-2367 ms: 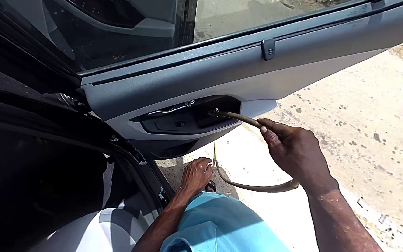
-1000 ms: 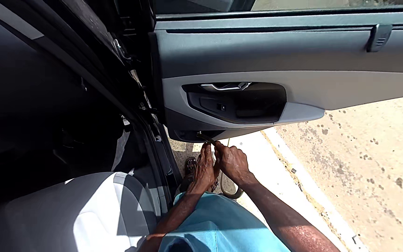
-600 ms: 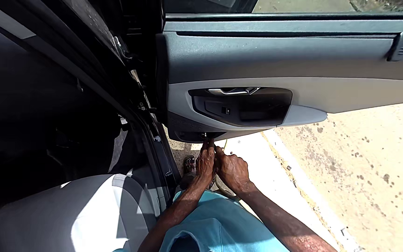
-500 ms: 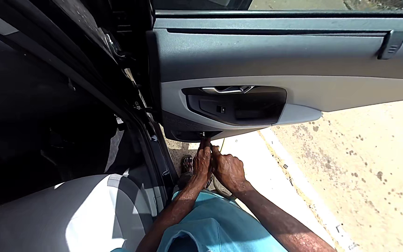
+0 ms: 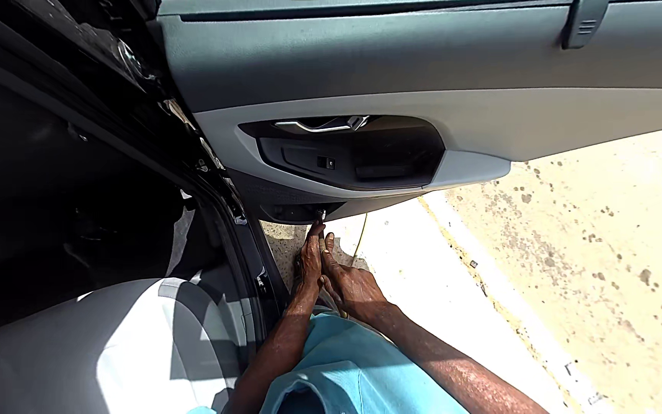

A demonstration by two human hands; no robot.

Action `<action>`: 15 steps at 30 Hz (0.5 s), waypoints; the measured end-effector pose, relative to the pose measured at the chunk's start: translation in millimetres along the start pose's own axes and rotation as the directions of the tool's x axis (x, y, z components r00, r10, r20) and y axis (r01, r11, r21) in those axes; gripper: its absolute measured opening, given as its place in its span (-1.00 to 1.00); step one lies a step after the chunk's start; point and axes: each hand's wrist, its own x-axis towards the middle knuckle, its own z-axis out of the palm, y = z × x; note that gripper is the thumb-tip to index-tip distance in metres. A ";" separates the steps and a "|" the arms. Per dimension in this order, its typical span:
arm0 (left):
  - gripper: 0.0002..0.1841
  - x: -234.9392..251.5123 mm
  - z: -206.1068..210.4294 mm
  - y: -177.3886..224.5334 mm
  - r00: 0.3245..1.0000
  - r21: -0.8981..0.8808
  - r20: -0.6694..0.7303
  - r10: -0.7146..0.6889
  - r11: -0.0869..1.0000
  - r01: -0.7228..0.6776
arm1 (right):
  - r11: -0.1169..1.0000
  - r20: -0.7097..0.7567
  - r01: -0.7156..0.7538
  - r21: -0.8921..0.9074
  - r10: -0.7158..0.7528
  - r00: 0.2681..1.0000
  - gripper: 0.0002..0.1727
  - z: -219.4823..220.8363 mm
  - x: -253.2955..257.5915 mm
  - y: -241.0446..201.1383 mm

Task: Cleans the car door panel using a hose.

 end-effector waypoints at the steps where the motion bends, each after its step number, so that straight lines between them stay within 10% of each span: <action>1: -0.59 2.2 -0.3 -2.0 1.000 0.003 -0.013 -0.021 1.000 0.021 | 1.000 0.031 0.010 0.020 -0.011 0.999 -0.28 1.7 -3.4 4.1; 9: -0.62 23.7 -27.6 -14.5 0.969 0.100 -0.217 -0.119 0.985 0.144 | 0.975 0.267 -0.210 -0.070 0.222 0.938 -0.48 15.7 -30.0 74.6; 15: -0.61 24.9 -44.5 -27.5 0.935 0.066 -0.268 -0.231 0.964 0.257 | 0.819 0.433 -0.563 -0.112 0.550 0.714 -0.44 82.7 -91.6 160.8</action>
